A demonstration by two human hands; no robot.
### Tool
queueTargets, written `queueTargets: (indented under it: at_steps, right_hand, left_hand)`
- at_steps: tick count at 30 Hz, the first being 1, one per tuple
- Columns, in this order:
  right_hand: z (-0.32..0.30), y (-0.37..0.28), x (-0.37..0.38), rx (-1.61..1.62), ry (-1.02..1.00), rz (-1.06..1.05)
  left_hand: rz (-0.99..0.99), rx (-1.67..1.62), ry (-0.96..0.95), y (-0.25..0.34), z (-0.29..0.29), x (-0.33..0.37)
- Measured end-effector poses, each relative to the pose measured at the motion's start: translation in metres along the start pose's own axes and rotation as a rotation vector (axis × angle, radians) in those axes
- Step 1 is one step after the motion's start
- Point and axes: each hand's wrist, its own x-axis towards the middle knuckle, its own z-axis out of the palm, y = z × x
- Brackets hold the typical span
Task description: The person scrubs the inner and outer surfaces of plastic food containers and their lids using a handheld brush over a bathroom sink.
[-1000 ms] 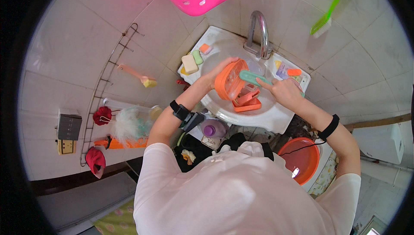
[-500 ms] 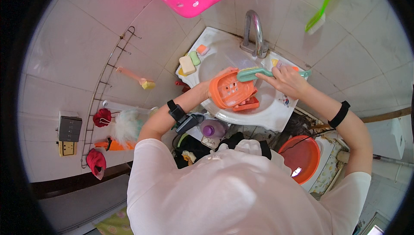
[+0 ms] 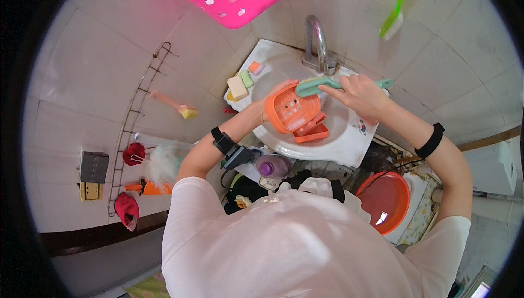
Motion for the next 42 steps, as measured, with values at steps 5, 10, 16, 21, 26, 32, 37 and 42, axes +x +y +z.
queueTargets:
  at_steps: [5, 10, 16, 21, 26, 32, 37, 42]
  right_hand:
    - [0.004, -0.012, -0.014, 0.110, -0.041, 0.182]
    - [0.003, -0.022, -0.013, 0.316, -0.187, 0.321]
    - [-0.013, -0.021, -0.008, 1.011, -0.048, 0.677]
    - [-0.022, -0.028, -0.001, 1.339, -0.029, 0.941]
    - [-0.002, -0.056, 0.009, 1.500, 0.077, 0.771]
    - [0.010, -0.074, 0.033, 1.337, 0.258, 0.855]
    - [-0.012, -0.072, 0.034, 1.120, 0.046, 0.697]
    - [-0.009, -0.073, 0.021, 0.951, 0.056, 0.527]
  left_hand:
    - [0.030, -0.169, -0.015, 0.004, -0.018, 0.003]
    - [0.273, -0.164, -0.121, 0.002, -0.032, 0.000]
    - [0.608, -0.128, 0.082, 0.000, -0.018, -0.006]
    - [0.668, -0.231, 0.187, -0.006, -0.016, -0.003]
    - [0.764, -0.158, 0.101, -0.016, -0.007, 0.009]
    - [1.066, -0.055, 0.189, -0.024, 0.009, 0.032]
    - [1.127, 0.103, 0.289, -0.019, 0.016, 0.023]
    - [1.119, -0.007, 0.284, -0.014, 0.014, 0.018]
